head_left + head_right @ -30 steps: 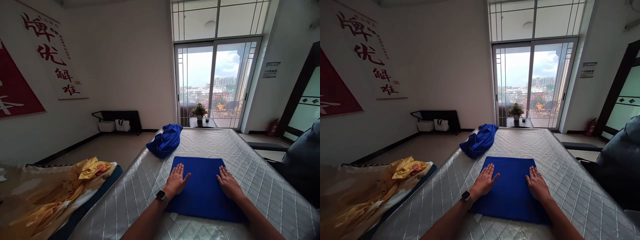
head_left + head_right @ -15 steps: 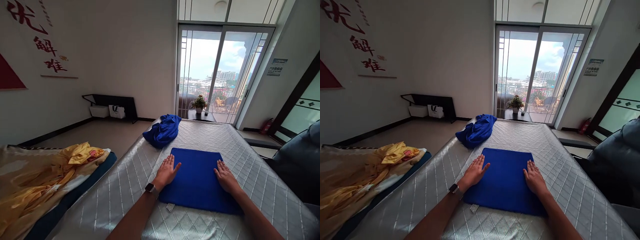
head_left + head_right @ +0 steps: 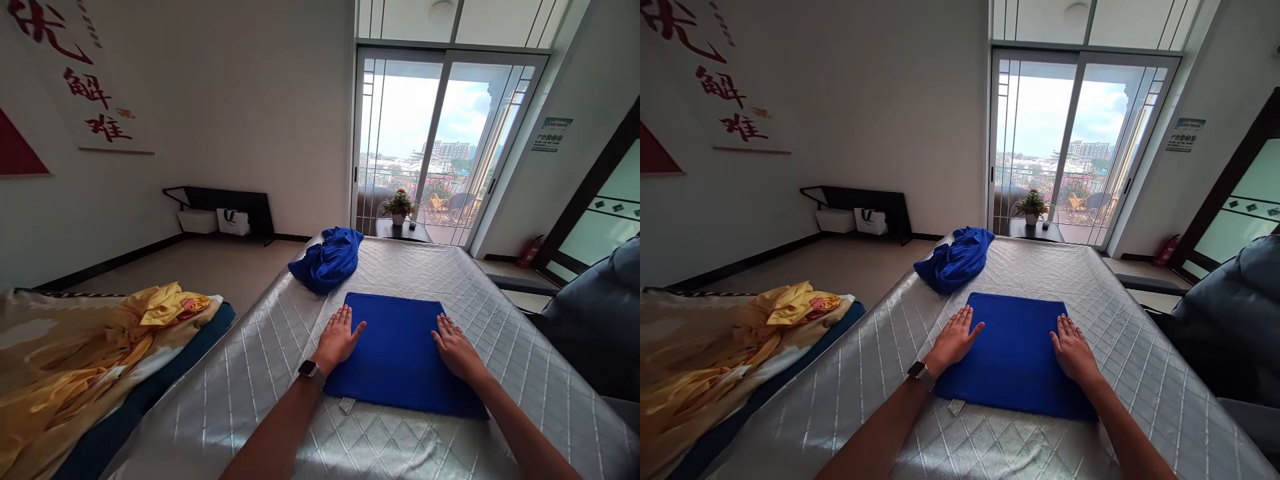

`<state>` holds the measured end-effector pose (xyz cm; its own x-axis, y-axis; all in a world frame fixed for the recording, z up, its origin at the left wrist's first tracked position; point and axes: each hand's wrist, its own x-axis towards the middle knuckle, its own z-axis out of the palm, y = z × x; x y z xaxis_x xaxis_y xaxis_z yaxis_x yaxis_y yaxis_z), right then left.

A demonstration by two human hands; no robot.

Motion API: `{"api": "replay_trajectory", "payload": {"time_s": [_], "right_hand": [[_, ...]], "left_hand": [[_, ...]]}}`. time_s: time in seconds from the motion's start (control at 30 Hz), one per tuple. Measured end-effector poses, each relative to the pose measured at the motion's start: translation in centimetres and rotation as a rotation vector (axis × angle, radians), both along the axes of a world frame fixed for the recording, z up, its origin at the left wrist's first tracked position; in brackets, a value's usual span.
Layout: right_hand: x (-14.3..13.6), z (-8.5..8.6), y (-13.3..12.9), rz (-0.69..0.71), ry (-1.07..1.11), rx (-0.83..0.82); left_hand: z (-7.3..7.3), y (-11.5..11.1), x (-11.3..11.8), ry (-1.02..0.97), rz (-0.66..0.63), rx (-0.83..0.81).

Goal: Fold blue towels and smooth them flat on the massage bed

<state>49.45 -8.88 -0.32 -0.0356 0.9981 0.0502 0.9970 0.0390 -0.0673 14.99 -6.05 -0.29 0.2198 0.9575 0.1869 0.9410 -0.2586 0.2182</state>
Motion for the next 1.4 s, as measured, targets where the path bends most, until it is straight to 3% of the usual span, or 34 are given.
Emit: {"api": "replay_trajectory", "payload": {"time_s": [0.2, 0.4, 0.53, 0.7, 0.93, 1.07, 1.23, 1.4], "right_hand": [[0.6, 1.5, -3.4, 0.055, 0.029, 0.027], [0.2, -1.1, -6.4, 0.038, 0.074, 0.048], [-0.4, -2.2, -6.7, -0.002, 0.086, 0.015], [-0.7, -1.6, -6.8, 0.003, 0.069, -0.018], [-0.9, -1.2, -6.8, 0.004, 0.056, -0.045], [-1.1, -1.0, -6.8, -0.013, 0.084, -0.034], [-1.0, -1.2, -6.9, 0.004, 0.073, -0.008], [-0.2, -2.2, -7.1, 0.079, 0.019, 0.018]], "left_hand": [[0.0, 0.0, 0.0, -0.003, 0.001, -0.007], [0.1, 0.1, 0.0, 0.017, 0.005, -0.020], [-0.1, 0.2, 0.0, 0.015, 0.003, -0.004], [-0.2, 0.3, -0.1, 0.031, 0.008, 0.013], [1.8, -0.5, 0.5, 0.047, 0.023, 0.048], [3.1, -2.7, 4.0, 0.033, -0.151, 0.114], [3.2, -7.2, 12.2, -0.009, -0.487, 0.100], [2.9, -9.6, 18.4, -0.100, -0.589, 0.053]]}}
